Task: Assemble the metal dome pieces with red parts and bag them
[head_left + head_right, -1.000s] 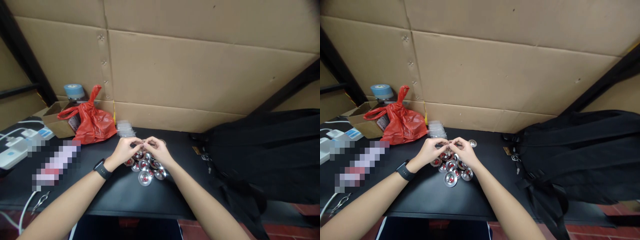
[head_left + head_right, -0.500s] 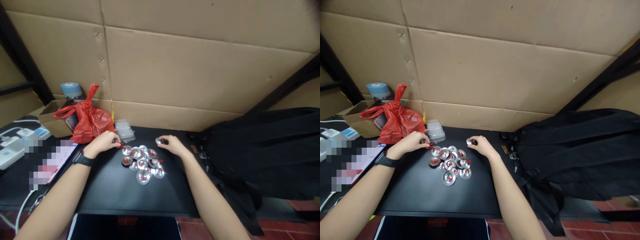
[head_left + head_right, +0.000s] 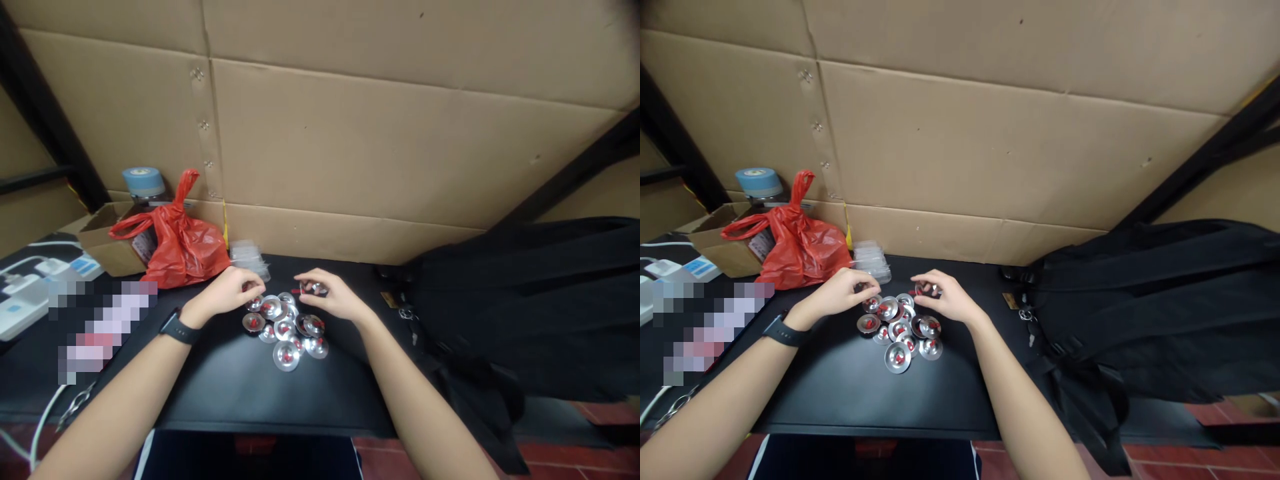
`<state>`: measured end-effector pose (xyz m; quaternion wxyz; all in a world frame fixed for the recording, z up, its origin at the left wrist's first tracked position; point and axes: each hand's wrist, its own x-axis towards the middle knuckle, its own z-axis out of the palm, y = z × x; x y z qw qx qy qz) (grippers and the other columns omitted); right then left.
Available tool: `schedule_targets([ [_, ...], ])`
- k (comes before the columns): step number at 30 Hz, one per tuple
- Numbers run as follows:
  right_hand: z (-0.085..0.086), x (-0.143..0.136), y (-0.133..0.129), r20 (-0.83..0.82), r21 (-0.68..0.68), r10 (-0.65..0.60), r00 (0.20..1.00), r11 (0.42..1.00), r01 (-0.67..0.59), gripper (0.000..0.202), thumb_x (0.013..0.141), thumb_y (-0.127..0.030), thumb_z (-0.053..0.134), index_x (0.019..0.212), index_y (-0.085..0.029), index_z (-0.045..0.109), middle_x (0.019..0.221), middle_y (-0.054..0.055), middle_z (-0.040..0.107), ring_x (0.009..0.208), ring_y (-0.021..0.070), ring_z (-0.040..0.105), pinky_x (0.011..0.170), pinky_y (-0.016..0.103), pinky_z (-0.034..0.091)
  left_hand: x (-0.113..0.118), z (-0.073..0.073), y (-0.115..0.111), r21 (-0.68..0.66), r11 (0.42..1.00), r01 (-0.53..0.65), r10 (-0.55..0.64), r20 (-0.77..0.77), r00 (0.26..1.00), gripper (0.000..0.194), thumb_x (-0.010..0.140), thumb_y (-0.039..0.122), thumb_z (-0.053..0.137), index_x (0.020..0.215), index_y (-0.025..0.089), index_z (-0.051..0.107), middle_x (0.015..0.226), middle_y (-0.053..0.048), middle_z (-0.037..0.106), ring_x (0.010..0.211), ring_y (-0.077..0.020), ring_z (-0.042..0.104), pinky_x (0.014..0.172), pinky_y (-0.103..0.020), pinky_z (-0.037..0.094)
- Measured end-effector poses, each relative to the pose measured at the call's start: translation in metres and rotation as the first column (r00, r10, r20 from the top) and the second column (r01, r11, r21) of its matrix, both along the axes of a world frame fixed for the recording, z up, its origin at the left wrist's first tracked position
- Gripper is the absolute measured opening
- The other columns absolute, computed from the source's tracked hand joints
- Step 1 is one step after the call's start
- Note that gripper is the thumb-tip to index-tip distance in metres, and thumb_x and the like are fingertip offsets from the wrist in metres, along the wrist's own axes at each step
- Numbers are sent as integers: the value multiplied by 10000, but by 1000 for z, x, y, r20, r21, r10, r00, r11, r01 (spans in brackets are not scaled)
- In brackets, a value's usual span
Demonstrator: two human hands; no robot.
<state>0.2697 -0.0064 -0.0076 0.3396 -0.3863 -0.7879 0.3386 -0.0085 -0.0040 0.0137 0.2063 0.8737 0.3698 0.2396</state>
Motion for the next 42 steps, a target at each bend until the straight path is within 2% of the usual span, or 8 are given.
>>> schedule_targets([
  [5, -4, -34, -9, -574, -171, -121, 810, 985, 26, 311, 719, -357, 818, 899, -231, 599, 976, 28, 657, 935, 181, 658, 886, 348, 534, 29, -15, -11, -164, 986, -35, 83, 296, 951, 253, 892, 326, 622, 1050, 165, 738, 960, -56, 768, 821, -177, 698, 727, -240, 513],
  [13, -12, -51, -15, -557, -254, -86, 826, 964, -71, 446, 633, -288, 865, 897, -241, 509, 1052, 36, 664, 959, 176, 654, 857, 332, 530, 45, -21, -16, -99, 984, -150, 174, 325, 929, 195, 887, 241, 580, 850, 140, 744, 818, -31, 764, 729, -166, 687, 687, -233, 487],
  [17, -13, -24, 1, -446, -194, -221, 867, 970, 148, 421, 669, -335, 818, 952, -251, 517, 992, 30, 665, 907, 182, 647, 801, 330, 519, 13, -9, -4, 74, 973, -221, 211, 118, 970, 269, 921, 337, 559, 851, 174, 761, 861, -55, 772, 753, -179, 690, 699, -246, 468],
  [23, -30, 38, 33, 207, 184, -491, 846, 869, 459, 231, 657, -264, 780, 832, -219, 636, 881, 33, 667, 803, 198, 605, 782, 349, 471, -47, -7, 23, 42, 985, -169, 174, -248, 953, 157, 848, 308, 634, 830, 202, 749, 760, -27, 740, 663, -156, 663, 638, -228, 443],
  [31, -31, 37, 27, 380, 246, -451, 808, 891, 382, 165, 777, -295, 734, 933, -248, 710, 1019, 68, 689, 979, 259, 609, 856, 416, 430, 4, -8, 1, 46, 986, 163, -156, -125, 980, 132, 889, 293, 659, 919, 206, 754, 894, -35, 740, 804, -153, 670, 751, -225, 460],
  [34, -16, 15, 13, 301, 278, -377, 876, 913, 298, 169, 816, -307, 712, 978, -260, 710, 1098, 82, 681, 1070, 289, 587, 893, 460, 419, 13, -13, -2, 129, 979, 157, -142, -117, 983, 172, 937, 268, 596, 889, 203, 747, 868, -40, 738, 801, -160, 664, 760, -247, 454],
  [38, -4, -25, -9, 122, 170, -13, 992, 985, -8, 373, 733, -407, 801, 1045, -243, 678, 1017, 54, 699, 913, 219, 640, 809, 347, 479, 18, -18, -3, 243, 966, 84, -73, -54, 996, 175, 956, 257, 564, 934, 201, 728, 909, -52, 734, 858, -181, 655, 811, -289, 454],
  [42, -5, -48, -20, 37, 119, 9, 999, 993, -13, 276, 727, -412, 799, 869, -211, 675, 806, 10, 676, 735, 174, 602, 695, 299, 462, 26, -20, -8, 284, 956, 72, -76, 3, 997, 139, 949, 253, 585, 937, 202, 714, 932, -46, 736, 885, -186, 652, 832, -307, 448],
])
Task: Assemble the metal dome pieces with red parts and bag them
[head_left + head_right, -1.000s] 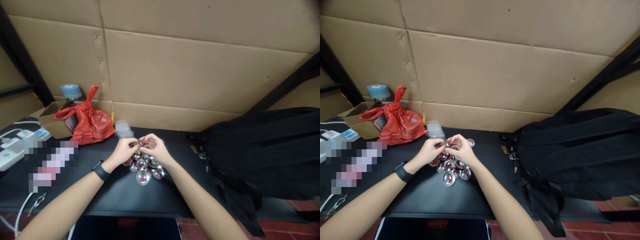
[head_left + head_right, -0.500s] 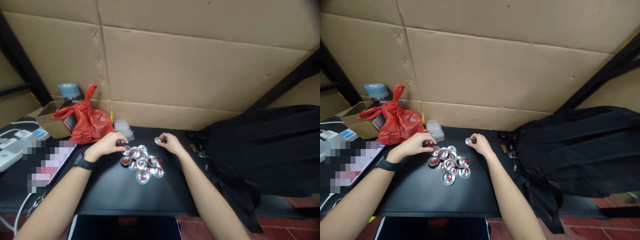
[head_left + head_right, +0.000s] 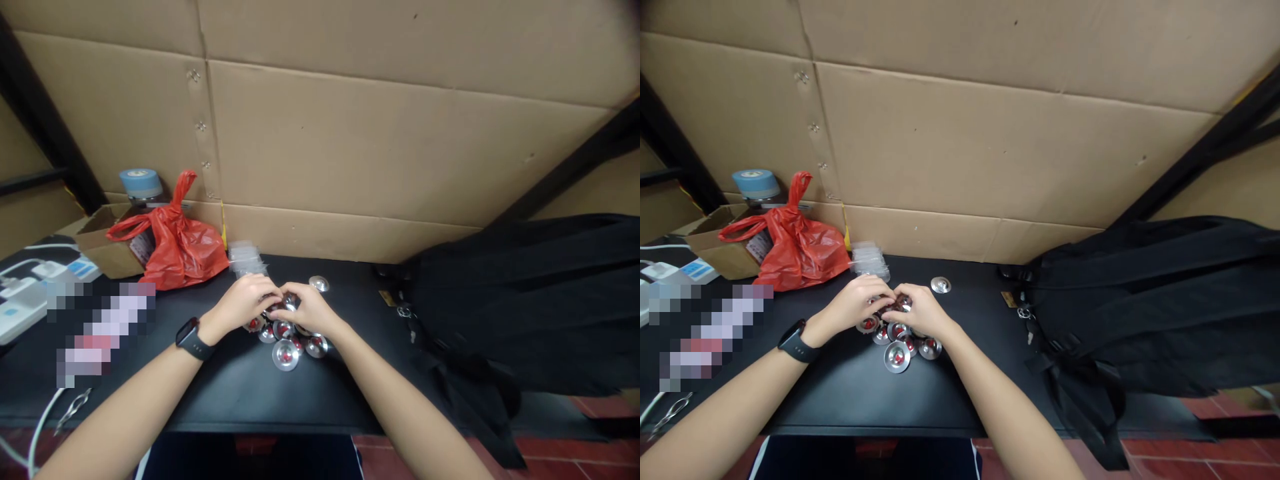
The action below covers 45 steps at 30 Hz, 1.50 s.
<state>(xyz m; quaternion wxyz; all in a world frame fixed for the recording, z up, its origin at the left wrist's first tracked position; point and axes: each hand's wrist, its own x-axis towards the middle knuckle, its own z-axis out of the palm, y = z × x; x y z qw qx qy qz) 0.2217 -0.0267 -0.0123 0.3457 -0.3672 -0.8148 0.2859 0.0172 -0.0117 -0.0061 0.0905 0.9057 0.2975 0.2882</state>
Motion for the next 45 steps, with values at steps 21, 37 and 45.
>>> schedule_targets([
  [21, -1, 7, 8, -628, -431, -235, 742, 899, -81, 395, 689, -372, 831, 970, -234, 590, 1048, 73, 750, 1050, 237, 693, 962, 419, 531, -1, 11, -5, -17, 973, -229, 224, 274, 935, 104, 869, 233, 605, 867, 188, 698, 841, -35, 752, 771, -169, 688, 769, -271, 515],
  [37, -39, 97, 61, 268, 105, -252, 930, 967, 232, 222, 820, -278, 695, 1026, -244, 771, 1066, 85, 730, 947, 233, 675, 902, 408, 505, -17, 4, 8, -181, 981, 69, -88, -99, 991, 178, 910, 310, 619, 983, 200, 738, 925, -59, 719, 844, -169, 655, 776, -243, 464],
  [45, -15, 62, 37, 156, 152, -96, 983, 986, 72, 257, 816, -260, 697, 1069, -248, 734, 1147, 86, 689, 1068, 250, 637, 953, 436, 487, 6, -10, 2, -76, 997, 8, -27, -249, 968, 87, 907, 248, 646, 855, 200, 698, 884, -36, 702, 860, -198, 636, 805, -293, 445],
])
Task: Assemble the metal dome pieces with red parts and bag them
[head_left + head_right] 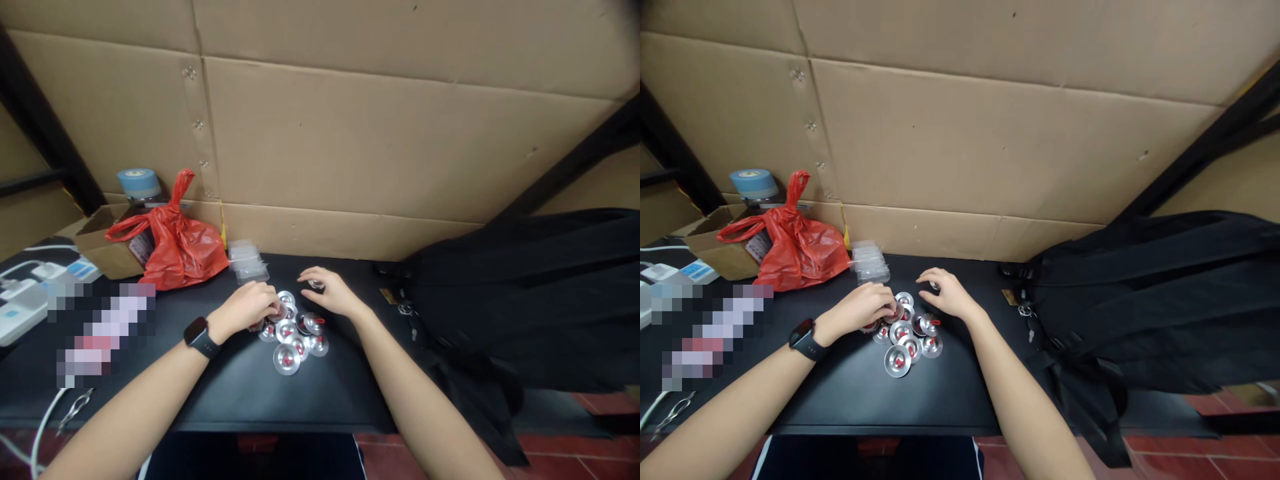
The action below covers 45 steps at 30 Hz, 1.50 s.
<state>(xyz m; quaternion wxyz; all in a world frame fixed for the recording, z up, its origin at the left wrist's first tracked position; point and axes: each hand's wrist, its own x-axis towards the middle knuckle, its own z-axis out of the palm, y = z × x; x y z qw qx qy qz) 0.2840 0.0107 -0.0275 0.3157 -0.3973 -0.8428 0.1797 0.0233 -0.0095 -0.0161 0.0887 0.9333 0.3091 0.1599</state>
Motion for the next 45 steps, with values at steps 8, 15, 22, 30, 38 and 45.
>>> schedule_targets([
  [8, 22, -43, -29, -241, -50, 153, 958, 984, -170, 122, 886, -334, 649, 905, -247, 732, 906, 48, 719, 837, 207, 661, 804, 357, 515, -6, 15, -3, -258, 965, -39, 133, 360, 924, 191, 962, 319, 545, 901, 178, 659, 877, -22, 715, 795, -153, 654, 748, -238, 464],
  [15, 7, -5, -1, -428, -248, -159, 890, 967, 54, 194, 838, -380, 659, 896, -196, 660, 834, 56, 710, 753, 195, 662, 711, 322, 514, -49, 27, 18, -25, 984, -175, 176, 219, 960, 225, 953, 343, 547, 861, 178, 669, 894, -51, 703, 857, -187, 635, 829, -292, 459],
  [22, -37, 34, 34, -54, -173, -544, 837, 831, 529, 160, 783, -204, 577, 886, -195, 699, 742, 28, 682, 711, 180, 636, 762, 327, 486, -79, 16, 34, -141, 985, -98, 99, 5, 995, 122, 857, 298, 676, 900, 192, 719, 916, -41, 708, 845, -179, 651, 795, -264, 477],
  [30, -22, 15, 19, -44, 43, -406, 913, 912, 408, 179, 786, -171, 599, 935, -192, 697, 942, 76, 644, 895, 216, 616, 828, 361, 490, -42, 12, 21, -119, 992, -33, 44, 88, 995, 129, 897, 250, 637, 862, 185, 742, 879, -49, 707, 843, -173, 656, 802, -260, 483],
  [38, 8, -64, -33, -222, -117, 24, 975, 992, -51, 381, 701, -369, 821, 1020, -217, 682, 980, 41, 728, 883, 209, 669, 799, 330, 516, -15, 24, 0, -19, 997, -73, 74, 384, 920, 144, 925, 264, 618, 907, 190, 740, 916, -54, 715, 863, -174, 662, 807, -282, 503],
  [45, 8, -68, -39, -481, -300, -25, 877, 944, -137, 237, 839, -384, 681, 976, -200, 740, 896, 56, 755, 829, 225, 714, 788, 356, 551, 1, 26, -11, -1, 989, -148, 127, 520, 845, 138, 930, 245, 602, 898, 180, 720, 870, -43, 716, 801, -163, 664, 758, -284, 518],
])
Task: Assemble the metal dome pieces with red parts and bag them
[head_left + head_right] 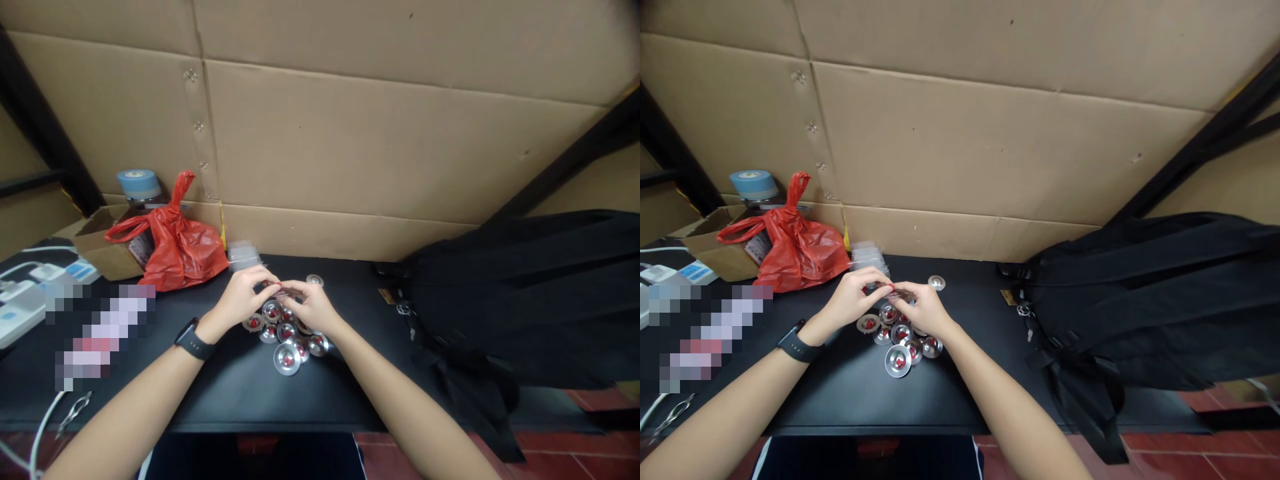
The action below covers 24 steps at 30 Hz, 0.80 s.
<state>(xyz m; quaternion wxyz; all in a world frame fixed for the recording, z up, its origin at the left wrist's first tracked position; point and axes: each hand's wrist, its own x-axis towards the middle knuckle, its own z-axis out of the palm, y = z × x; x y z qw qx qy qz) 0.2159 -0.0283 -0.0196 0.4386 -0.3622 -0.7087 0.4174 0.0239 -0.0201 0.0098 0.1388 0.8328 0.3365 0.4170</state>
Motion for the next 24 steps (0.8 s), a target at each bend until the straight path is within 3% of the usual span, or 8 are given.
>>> schedule_targets([
  [4, 1, -4, -1, -211, -244, -83, 974, 969, 30, 354, 844, -523, 658, 914, -190, 755, 820, 59, 749, 769, 226, 721, 761, 373, 564, -3, -1, -2, 127, 978, -163, 159, 47, 986, 200, 926, 265, 601, 1096, 170, 651, 924, -57, 704, 816, -176, 657, 784, -317, 530],
  [9, 9, -17, -10, -498, -376, -69, 864, 915, -144, 368, 764, -525, 757, 920, -192, 760, 881, 56, 745, 817, 200, 710, 844, 375, 563, -1, -8, -1, 268, 963, -21, 48, -95, 994, 161, 920, 255, 630, 1065, 184, 638, 1044, -72, 709, 985, -201, 663, 885, -339, 523],
  [12, 14, -17, -13, -547, -433, -145, 825, 892, -130, 341, 750, -501, 780, 871, -183, 754, 836, 47, 732, 788, 173, 700, 823, 349, 566, 4, -15, 0, 307, 951, -42, 65, -65, 996, 105, 955, 225, 575, 1021, 187, 648, 997, -61, 717, 936, -183, 670, 859, -325, 529],
  [15, 16, -15, -13, -523, -462, -171, 835, 880, -109, 299, 687, -424, 846, 813, -178, 732, 819, 29, 722, 780, 154, 691, 822, 324, 563, 10, -18, -2, 302, 951, -67, 80, -30, 996, 104, 960, 206, 553, 971, 179, 653, 952, -61, 720, 888, -182, 672, 824, -317, 530],
  [20, 14, -11, -7, -434, -374, -190, 880, 927, 16, 357, 673, -395, 848, 917, -210, 664, 938, 47, 742, 884, 201, 702, 801, 343, 565, 3, -3, -3, 106, 993, -43, 45, -19, 999, 86, 925, 203, 583, 881, 184, 654, 866, -30, 730, 791, -158, 681, 758, -264, 521],
  [22, 12, -2, 0, -377, -241, -246, 893, 957, 161, 367, 707, -414, 814, 963, -222, 633, 1021, 74, 741, 954, 229, 699, 823, 365, 563, -15, 5, 5, 48, 999, -18, 22, -85, 996, 112, 922, 247, 594, 867, 187, 672, 882, -29, 741, 801, -163, 685, 766, -261, 512],
  [24, 11, 15, 10, -234, -25, -325, 916, 944, 329, 343, 745, -413, 775, 997, -226, 634, 1088, 90, 729, 991, 238, 687, 859, 385, 551, -39, 8, 17, -32, 999, 3, -9, -170, 985, 136, 907, 289, 615, 854, 189, 690, 878, -26, 747, 788, -161, 687, 745, -246, 505],
])
